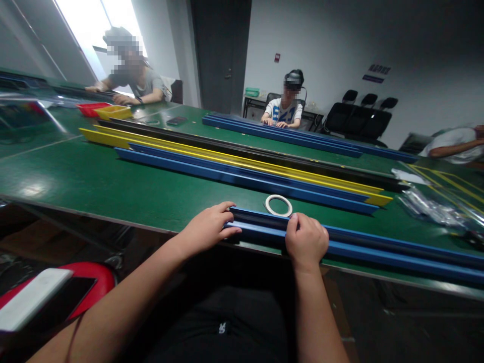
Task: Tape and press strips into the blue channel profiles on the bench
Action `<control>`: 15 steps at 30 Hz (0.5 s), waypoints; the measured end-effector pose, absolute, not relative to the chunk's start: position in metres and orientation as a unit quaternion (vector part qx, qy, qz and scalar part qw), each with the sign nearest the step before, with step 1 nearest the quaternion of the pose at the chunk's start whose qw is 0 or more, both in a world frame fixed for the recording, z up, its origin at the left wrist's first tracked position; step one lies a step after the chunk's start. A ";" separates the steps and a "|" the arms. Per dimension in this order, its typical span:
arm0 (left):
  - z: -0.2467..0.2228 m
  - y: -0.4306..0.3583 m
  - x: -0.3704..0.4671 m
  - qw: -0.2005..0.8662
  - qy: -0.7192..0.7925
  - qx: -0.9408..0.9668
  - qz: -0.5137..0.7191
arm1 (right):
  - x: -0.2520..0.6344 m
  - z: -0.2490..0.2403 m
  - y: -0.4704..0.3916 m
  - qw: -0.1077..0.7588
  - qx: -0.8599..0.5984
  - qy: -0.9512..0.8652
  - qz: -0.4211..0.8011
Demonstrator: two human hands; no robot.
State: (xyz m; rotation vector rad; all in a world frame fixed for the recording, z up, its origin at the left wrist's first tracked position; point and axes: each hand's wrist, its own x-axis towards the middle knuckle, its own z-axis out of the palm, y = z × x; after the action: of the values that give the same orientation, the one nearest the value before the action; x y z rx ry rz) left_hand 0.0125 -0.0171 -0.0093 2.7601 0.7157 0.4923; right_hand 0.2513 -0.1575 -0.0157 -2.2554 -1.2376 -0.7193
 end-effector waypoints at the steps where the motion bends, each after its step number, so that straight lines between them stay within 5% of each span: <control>1: -0.009 -0.017 0.012 0.129 0.245 0.946 0.168 | 0.251 -0.016 -0.158 0.232 -0.821 -0.451 -0.261; 15: -0.010 -0.018 0.011 0.189 0.270 0.931 0.156 | 0.249 -0.013 -0.158 0.219 -0.831 -0.447 -0.249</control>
State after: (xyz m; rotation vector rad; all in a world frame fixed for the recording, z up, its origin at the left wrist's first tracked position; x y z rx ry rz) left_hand 0.0112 -0.0180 -0.0103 2.6187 0.7581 0.4377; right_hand 0.2489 -0.1582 -0.0131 -2.2982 -1.2370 -0.6895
